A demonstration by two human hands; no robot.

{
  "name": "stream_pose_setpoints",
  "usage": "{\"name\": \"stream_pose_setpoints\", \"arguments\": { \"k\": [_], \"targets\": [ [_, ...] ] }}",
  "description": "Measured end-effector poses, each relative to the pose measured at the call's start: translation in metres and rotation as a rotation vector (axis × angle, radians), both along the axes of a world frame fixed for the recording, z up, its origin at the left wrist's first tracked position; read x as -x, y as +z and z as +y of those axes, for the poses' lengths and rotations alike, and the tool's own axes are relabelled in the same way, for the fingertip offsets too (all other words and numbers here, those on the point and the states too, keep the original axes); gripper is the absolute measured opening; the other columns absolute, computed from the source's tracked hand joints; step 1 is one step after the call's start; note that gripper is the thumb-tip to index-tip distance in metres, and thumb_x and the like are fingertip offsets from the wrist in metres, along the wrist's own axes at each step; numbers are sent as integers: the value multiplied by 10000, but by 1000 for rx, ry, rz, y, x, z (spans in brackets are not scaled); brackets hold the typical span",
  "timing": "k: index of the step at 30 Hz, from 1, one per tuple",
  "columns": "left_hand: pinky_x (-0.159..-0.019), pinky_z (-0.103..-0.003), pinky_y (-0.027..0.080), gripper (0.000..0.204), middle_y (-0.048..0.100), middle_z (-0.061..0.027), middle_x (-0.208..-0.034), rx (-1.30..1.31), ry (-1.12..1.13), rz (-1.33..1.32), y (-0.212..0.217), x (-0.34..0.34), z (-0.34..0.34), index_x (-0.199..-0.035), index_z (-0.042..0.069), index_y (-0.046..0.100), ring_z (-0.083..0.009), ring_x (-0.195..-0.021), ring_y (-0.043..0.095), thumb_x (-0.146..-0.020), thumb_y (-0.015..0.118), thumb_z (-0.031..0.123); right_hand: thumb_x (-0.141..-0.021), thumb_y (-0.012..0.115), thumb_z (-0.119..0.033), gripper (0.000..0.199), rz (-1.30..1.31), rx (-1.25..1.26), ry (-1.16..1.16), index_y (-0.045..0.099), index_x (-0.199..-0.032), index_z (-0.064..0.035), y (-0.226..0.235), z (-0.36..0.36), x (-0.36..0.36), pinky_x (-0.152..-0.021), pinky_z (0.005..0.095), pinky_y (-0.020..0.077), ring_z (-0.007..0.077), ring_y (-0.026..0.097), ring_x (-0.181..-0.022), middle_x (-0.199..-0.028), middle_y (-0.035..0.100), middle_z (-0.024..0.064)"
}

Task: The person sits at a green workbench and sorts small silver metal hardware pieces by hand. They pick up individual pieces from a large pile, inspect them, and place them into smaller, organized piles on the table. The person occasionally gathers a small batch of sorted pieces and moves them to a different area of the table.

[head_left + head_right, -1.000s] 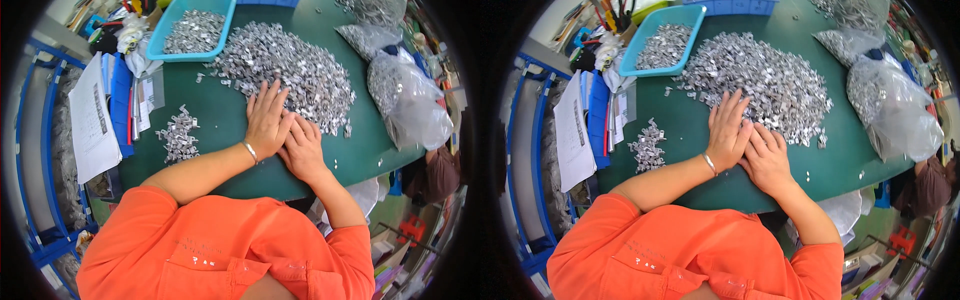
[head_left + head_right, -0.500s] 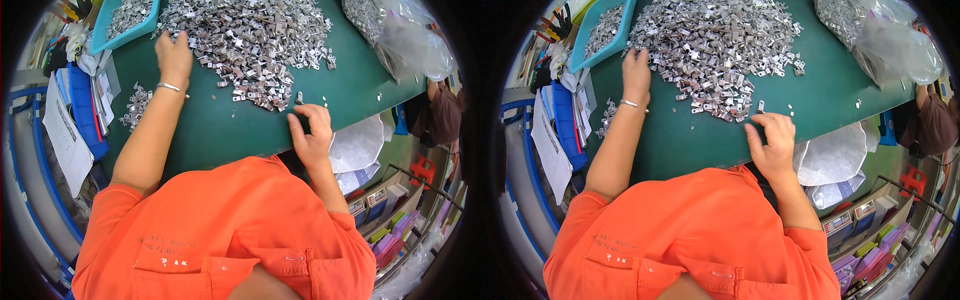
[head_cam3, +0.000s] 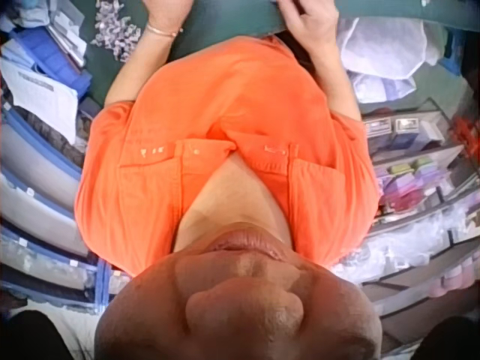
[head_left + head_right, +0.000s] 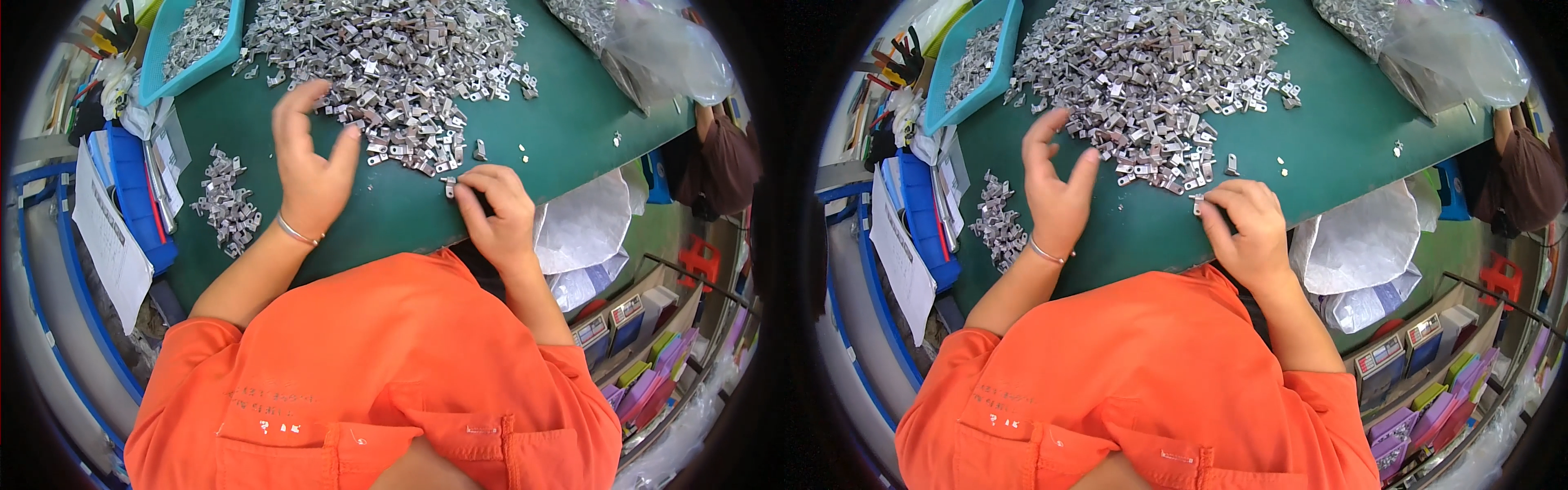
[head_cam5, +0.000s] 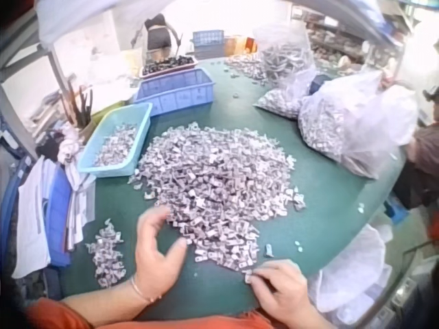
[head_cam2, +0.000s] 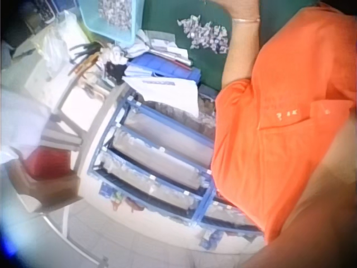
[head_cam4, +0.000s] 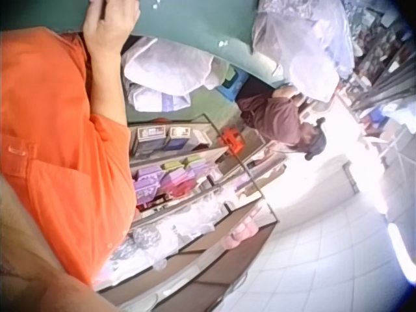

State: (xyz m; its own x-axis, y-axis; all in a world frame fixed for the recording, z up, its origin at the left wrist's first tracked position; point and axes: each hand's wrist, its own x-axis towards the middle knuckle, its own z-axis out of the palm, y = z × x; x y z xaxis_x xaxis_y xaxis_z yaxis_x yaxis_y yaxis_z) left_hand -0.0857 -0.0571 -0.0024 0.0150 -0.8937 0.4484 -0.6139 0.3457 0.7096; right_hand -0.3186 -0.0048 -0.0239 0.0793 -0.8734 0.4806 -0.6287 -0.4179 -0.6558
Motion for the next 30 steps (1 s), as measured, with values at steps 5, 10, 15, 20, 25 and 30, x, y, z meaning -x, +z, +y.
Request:
{"name": "stream_pose_setpoints", "arguments": {
  "k": [5,10,15,20,25,30],
  "targets": [
    [-828,-375,389,277,606,-20,-1010,64,-441,-317,2,30,7,-909,127,693,-229,-933,561,-651,789,93,-763,713,-58,109,109,-86,-194,674,-863,-40,-1,-14,-9,-685,376,479,280,597,-765,-804,596,83],
    [-809,-371,386,310,588,-15,-990,81,-399,-333,3,36,1,-923,118,694,-213,-900,558,-635,802,84,-758,712,-59,73,34,-160,-186,664,-812,-48,-2,-14,-6,-689,370,466,275,585,-764,-786,597,74],
    [-636,-255,513,327,623,-79,-946,-141,-627,147,4,42,11,-1045,18,668,-147,-736,615,-742,788,44,-766,679,9,89,-110,48,81,647,-840,-28,10,-2,-13,-673,354,466,288,586,-748,-813,612,112],
    [-642,-239,499,158,665,-46,-845,-193,-324,296,16,15,-12,-956,30,682,-119,-733,617,-806,732,41,-795,640,46,137,-66,-3,-108,648,-925,5,11,-7,4,-688,366,498,317,606,-770,-844,612,143],
    [-708,-227,509,267,670,-83,-936,-104,175,622,29,-102,-127,-1089,-43,630,-130,-790,637,-860,697,76,-771,598,63,266,194,-16,-162,682,-984,-72,8,-25,21,-774,381,442,283,555,-860,-943,606,83],
    [-672,-233,502,506,591,-134,-1181,-133,296,519,41,-100,-119,-1314,-27,469,-145,-779,610,-855,671,41,-777,660,-10,221,341,-5,-183,686,-988,-68,7,-31,21,-811,385,412,264,566,-925,-976,609,71]
  ]
}}
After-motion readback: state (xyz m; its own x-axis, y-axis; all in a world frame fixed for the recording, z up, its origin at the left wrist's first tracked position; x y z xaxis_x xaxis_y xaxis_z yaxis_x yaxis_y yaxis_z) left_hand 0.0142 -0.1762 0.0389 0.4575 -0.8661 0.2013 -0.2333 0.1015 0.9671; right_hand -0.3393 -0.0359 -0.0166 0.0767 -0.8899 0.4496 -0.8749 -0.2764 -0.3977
